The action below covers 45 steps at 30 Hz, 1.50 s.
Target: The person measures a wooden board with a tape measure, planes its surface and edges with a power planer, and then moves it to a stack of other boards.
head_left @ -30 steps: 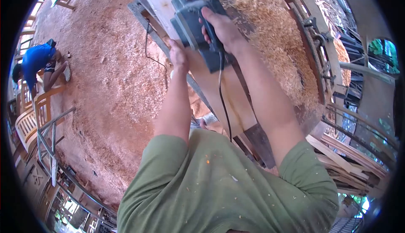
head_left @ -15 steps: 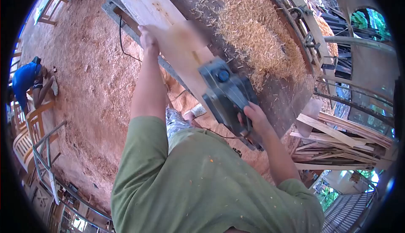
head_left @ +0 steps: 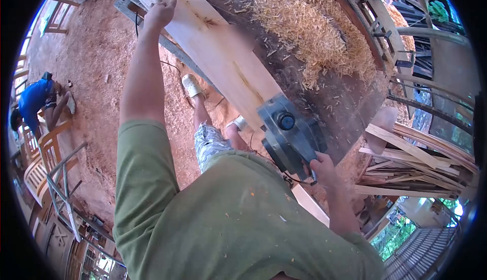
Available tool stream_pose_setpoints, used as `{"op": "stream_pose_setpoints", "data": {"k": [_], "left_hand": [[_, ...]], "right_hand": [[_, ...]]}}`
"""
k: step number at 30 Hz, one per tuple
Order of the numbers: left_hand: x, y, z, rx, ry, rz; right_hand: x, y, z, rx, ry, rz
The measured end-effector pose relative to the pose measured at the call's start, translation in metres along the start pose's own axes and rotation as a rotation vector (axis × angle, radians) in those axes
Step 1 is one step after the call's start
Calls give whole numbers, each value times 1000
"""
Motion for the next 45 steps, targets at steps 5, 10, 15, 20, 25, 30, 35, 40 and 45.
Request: {"op": "stream_pose_setpoints", "data": {"k": [5,10,15,20,25,30,35,40,45], "left_hand": [[13,-3,5,159,22,-41],[20,-16,11,229,41,-59],[22,-8,2,321,34,-249],[40,22,-5,81,52,-841],[99,-28,-102,-579,296,-901],[48,-73,-155,47,323,-1082],[43,-92,-136,281,284,-1208],[28,-58,-132,258,165,-1264],[35,-69,-136,261,104,-1202]], "right_hand": [[4,-20,25,106,56,16],[35,-42,57,39,106,5],[133,-105,130,61,195,-67],[236,-171,209,109,258,-120],[324,-229,281,78,324,-86],[409,-284,346,85,374,-120],[494,-330,403,88,405,-171],[564,-369,459,61,461,-113],[627,-403,503,48,501,-137]]}}
Point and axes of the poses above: each hand's wrist, its own z-axis towards the middle knuckle, its own y-axis out of the back of the hand, x = y × z, the point moved 6 cm from there along z, towards the middle knuckle, and after that the axes turned 1 degree about x, right-handed, at the moved point
